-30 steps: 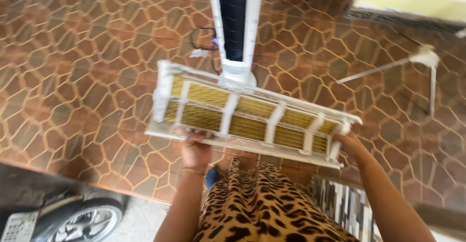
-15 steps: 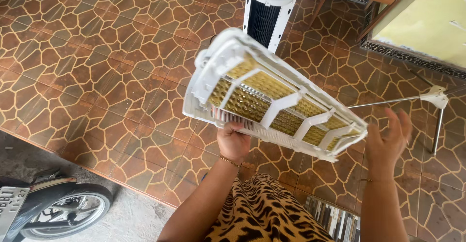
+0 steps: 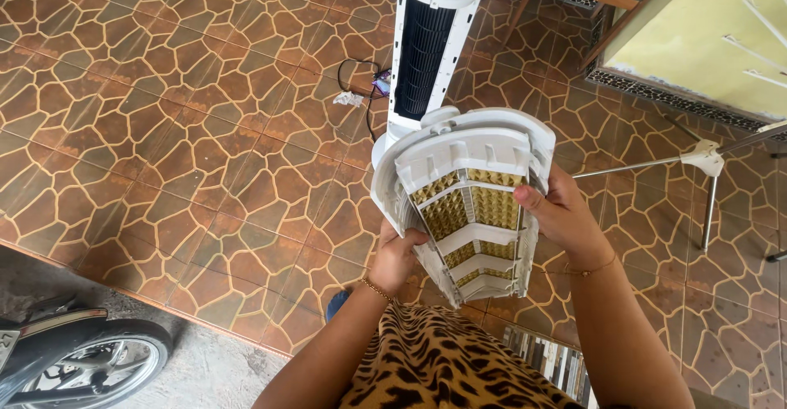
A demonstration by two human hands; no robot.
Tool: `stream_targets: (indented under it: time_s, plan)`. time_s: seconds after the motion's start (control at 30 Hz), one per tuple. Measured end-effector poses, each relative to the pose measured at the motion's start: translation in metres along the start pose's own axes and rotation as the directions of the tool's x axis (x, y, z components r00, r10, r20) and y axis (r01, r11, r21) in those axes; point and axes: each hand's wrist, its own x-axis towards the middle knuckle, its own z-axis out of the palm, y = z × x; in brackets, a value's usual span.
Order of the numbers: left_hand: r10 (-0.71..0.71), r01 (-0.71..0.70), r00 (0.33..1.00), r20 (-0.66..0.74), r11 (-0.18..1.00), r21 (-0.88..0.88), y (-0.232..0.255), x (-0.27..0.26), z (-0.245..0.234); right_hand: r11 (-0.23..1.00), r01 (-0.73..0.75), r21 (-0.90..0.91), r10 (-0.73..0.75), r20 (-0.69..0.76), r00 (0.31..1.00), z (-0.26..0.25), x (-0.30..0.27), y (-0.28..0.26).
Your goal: The person assembles a tower air cooler by inserting a black cylindrical filter into the unit's front slot and securing it with a screwdriver. They then handle a white plastic filter housing containing honeycomb cooling pads, inspecting it before the clip ends.
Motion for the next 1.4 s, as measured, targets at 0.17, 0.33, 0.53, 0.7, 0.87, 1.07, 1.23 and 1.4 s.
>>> stream_targets:
  time_s: [0.17,0.33,0.53,0.7,0.87,1.07,1.23,1.4]
  plan:
    - [-0.206,0.260,0.965,0.161,0.814,-0.518,0.048,0.015,0.010,0.996,0.064,-0.055,-0.068,-0.074,0.995,-0.005,-0.006,0.014]
    - [-0.232,0.246,0.969,0.089,0.845,-0.474,0.102,0.023,0.024,0.999,0.017,0.036,-0.015,-0.054,0.998,-0.005,-0.015,0.005]
    - [-0.179,0.181,0.983,0.047,0.871,-0.456,0.122,0.033,0.029,0.960,0.023,0.278,-0.005,-0.065,0.998,-0.003,-0.016,-0.003]
    - [-0.001,0.031,0.996,0.089,0.938,-0.345,0.135,0.049,0.013,0.949,0.047,0.313,-0.024,-0.078,0.997,-0.005,-0.017,-0.009]
    - [0.178,-0.173,0.982,0.066,0.983,-0.067,0.151,0.062,0.004,0.913,0.067,0.401,-0.034,-0.089,0.995,-0.002,-0.017,-0.011]
    - [0.219,-0.216,0.975,0.048,0.974,-0.065,0.158,0.066,0.013,0.907,0.127,0.402,-0.036,-0.224,0.974,-0.001,-0.012,0.003]
    - [0.234,-0.229,0.970,0.072,0.970,-0.078,0.153,0.068,0.015,0.931,0.133,0.340,0.002,-0.370,0.929,0.000,-0.013,0.011]
    - [0.155,-0.150,0.985,0.072,0.986,-0.067,0.150,0.073,0.017,0.922,0.198,0.332,-0.084,-0.327,0.941,0.011,-0.016,0.005]
